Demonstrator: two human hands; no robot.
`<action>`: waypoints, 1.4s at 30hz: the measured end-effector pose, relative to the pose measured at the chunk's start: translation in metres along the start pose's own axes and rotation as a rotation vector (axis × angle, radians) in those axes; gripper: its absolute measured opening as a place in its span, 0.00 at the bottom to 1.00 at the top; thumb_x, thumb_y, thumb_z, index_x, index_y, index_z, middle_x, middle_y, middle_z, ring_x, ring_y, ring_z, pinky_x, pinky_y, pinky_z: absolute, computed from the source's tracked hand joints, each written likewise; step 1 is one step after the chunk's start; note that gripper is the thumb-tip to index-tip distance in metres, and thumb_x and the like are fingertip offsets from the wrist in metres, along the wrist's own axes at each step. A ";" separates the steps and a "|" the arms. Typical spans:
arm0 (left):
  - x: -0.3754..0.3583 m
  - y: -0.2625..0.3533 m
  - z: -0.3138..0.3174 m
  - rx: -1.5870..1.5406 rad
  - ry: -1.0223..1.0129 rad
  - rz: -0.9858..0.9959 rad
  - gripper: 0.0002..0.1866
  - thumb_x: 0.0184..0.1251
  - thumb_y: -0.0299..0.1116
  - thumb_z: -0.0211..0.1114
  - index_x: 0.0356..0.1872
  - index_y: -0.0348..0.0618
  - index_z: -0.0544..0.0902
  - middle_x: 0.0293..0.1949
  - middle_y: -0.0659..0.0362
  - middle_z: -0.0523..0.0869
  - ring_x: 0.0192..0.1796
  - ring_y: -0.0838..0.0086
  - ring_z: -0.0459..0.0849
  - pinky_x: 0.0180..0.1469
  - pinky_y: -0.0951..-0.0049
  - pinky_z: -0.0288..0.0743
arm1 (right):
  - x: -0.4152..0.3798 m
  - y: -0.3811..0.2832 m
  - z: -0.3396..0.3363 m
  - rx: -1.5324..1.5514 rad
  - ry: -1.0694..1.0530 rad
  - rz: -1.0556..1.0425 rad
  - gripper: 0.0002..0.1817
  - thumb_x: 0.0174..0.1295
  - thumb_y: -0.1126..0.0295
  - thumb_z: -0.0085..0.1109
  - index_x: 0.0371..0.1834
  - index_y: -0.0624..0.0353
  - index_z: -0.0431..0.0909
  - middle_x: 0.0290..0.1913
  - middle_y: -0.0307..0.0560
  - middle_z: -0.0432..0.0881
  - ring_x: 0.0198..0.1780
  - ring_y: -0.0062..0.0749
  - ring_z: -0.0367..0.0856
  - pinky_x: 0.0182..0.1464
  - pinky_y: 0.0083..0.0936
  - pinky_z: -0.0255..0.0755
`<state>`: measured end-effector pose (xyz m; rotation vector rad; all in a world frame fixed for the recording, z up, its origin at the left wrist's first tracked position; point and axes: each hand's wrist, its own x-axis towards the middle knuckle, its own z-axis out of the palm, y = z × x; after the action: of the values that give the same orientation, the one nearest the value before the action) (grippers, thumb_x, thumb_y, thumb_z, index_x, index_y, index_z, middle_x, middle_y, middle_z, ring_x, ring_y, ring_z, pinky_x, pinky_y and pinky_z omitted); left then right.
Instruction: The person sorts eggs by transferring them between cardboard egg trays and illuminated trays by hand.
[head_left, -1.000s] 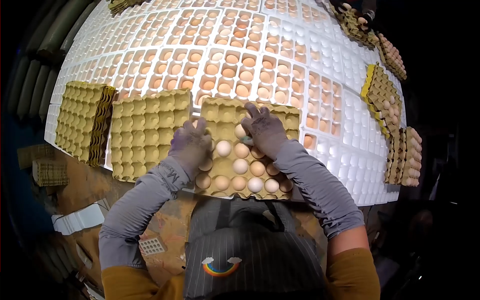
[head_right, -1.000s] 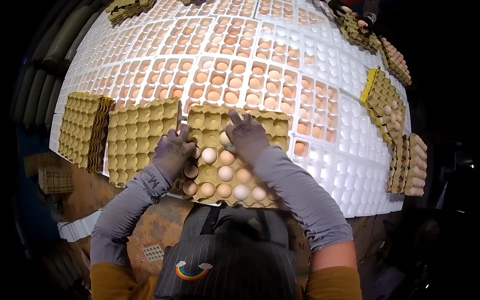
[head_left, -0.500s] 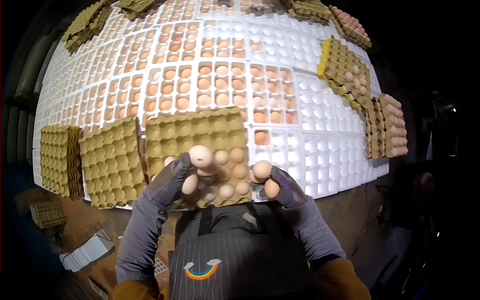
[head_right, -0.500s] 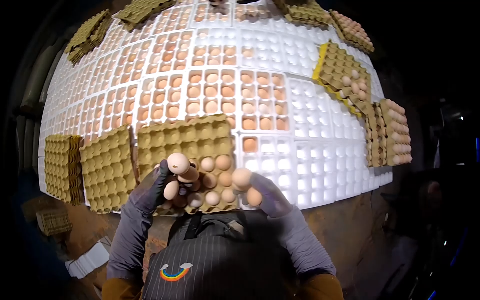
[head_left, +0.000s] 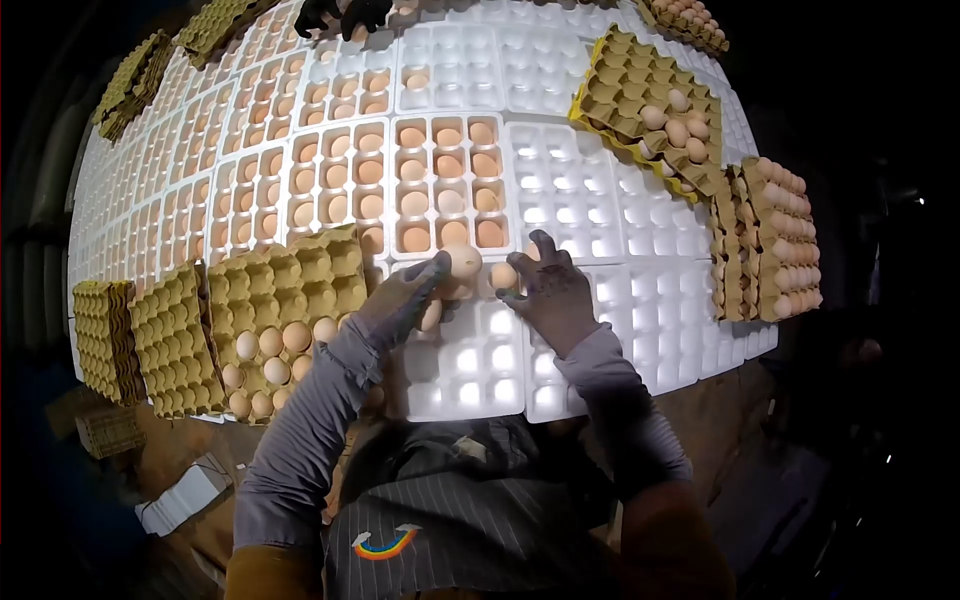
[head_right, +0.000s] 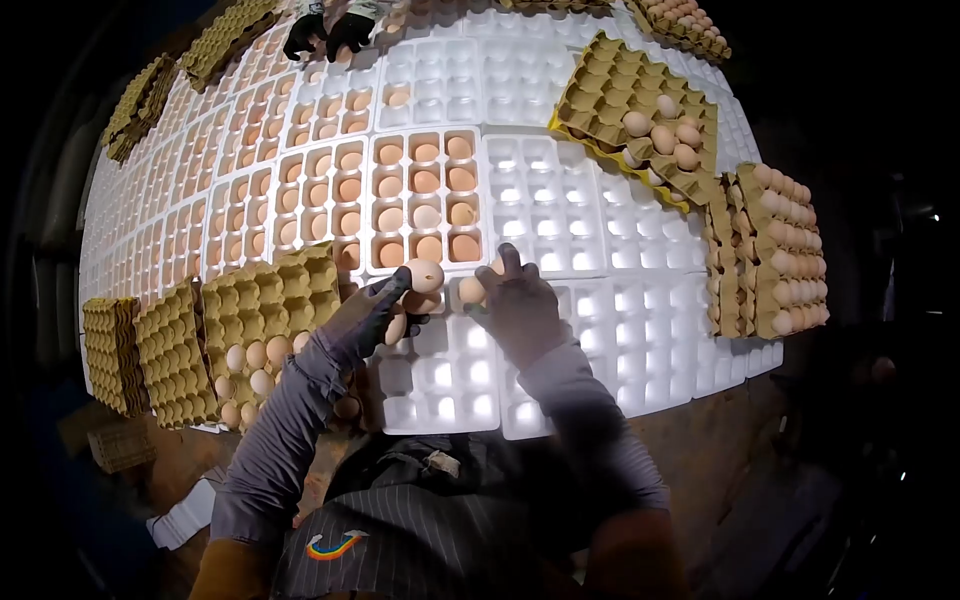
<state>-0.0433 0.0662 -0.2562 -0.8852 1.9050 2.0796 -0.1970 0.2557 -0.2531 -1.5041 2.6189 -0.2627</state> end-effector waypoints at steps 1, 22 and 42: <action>0.004 -0.005 0.003 -0.066 -0.005 -0.053 0.29 0.81 0.56 0.50 0.62 0.38 0.78 0.45 0.58 0.86 0.43 0.77 0.84 0.49 0.76 0.79 | 0.005 0.003 0.007 -0.004 0.002 -0.071 0.21 0.58 0.60 0.67 0.55 0.46 0.76 0.63 0.52 0.71 0.49 0.47 0.84 0.47 0.39 0.82; -0.071 -0.038 0.049 -0.303 0.531 0.215 0.25 0.73 0.46 0.66 0.59 0.34 0.79 0.45 0.57 0.84 0.47 0.74 0.81 0.48 0.71 0.78 | -0.024 -0.071 0.049 1.144 0.050 -0.010 0.25 0.65 0.64 0.64 0.65 0.55 0.75 0.55 0.44 0.78 0.53 0.39 0.80 0.60 0.34 0.75; -0.099 -0.029 0.070 0.738 0.577 0.491 0.27 0.58 0.23 0.68 0.62 0.44 0.79 0.65 0.47 0.76 0.68 0.46 0.71 0.69 0.51 0.68 | 0.190 0.266 -0.074 0.944 0.555 0.339 0.25 0.64 0.71 0.62 0.65 0.65 0.74 0.50 0.55 0.84 0.45 0.29 0.84 0.45 0.26 0.78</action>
<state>0.0302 0.1624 -0.2278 -0.9347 3.1330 1.1136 -0.5310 0.2296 -0.2363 -0.6996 2.3680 -1.7582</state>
